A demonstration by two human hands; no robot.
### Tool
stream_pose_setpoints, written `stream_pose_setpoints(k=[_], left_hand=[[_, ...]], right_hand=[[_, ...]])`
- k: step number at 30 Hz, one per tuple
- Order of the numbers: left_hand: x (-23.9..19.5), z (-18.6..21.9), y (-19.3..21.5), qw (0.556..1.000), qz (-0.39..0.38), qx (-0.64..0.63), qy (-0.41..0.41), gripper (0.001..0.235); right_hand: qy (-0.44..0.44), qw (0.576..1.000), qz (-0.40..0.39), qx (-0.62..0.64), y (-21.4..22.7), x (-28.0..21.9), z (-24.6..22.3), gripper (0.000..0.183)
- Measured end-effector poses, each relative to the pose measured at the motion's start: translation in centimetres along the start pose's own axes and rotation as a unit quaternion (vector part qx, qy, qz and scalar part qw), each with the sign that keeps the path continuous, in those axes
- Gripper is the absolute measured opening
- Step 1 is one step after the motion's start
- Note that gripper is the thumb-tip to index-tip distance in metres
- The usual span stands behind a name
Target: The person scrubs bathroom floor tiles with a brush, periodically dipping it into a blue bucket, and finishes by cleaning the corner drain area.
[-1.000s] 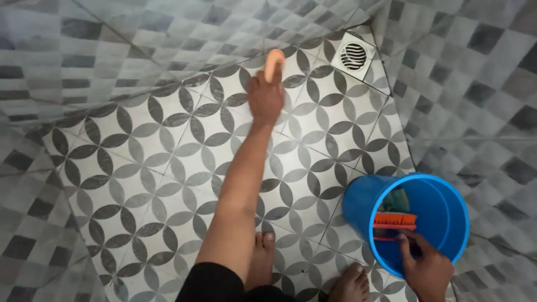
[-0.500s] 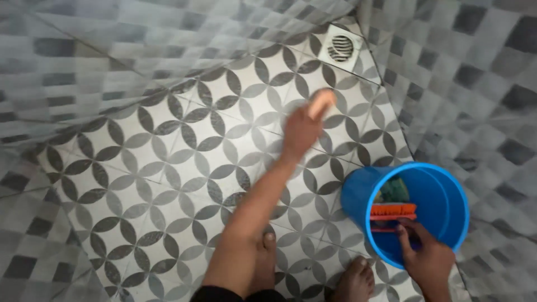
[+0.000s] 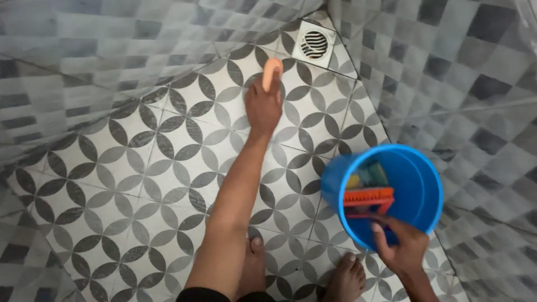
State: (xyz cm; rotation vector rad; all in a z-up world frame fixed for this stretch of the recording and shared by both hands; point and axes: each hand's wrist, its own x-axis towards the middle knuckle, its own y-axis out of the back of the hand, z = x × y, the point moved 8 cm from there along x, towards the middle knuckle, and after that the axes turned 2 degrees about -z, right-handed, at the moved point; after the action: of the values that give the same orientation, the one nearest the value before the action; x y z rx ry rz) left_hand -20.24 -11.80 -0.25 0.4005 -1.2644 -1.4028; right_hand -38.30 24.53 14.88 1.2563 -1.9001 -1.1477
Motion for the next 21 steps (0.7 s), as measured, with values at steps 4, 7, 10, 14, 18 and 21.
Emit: stream_pose_setpoints(k=[4, 7, 10, 14, 18, 21], left_hand=[[-0.7, 2.0, -0.8, 0.998, -0.059, -0.014, -0.008, 0.066], [-2.2, 2.7, -0.6, 0.994, -0.111, -0.008, -0.008, 0.068], [-3.9, 4.4, 0.7, 0.994, -0.093, -0.019, -0.062, 0.07], [-6.9, 4.7, 2.4, 0.986, -0.131, -0.024, -0.098, 0.068], [-7.6, 3.6, 2.6, 0.952, -0.24, -0.024, -0.191, 0.072], [-5.9, 2.6, 1.7, 0.915, -0.327, 0.086, -0.221, 0.079]], right_hand=[[0.055, 0.998, -0.039, 0.015, -0.3, 3.2, -2.1, 0.037], [0.097, 0.991, -0.087, -0.007, -1.1, 4.9, -3.4, 0.054], [0.108, 0.985, -0.125, -0.045, -1.7, 6.6, -4.0, 0.069], [0.148, 0.982, -0.115, -0.024, -1.3, 9.0, -5.1, 0.076], [0.124, 0.98, -0.144, -0.055, -1.3, 11.7, -5.0, 0.076], [0.144, 0.979, -0.137, -0.034, -1.0, 13.2, -4.7, 0.067]])
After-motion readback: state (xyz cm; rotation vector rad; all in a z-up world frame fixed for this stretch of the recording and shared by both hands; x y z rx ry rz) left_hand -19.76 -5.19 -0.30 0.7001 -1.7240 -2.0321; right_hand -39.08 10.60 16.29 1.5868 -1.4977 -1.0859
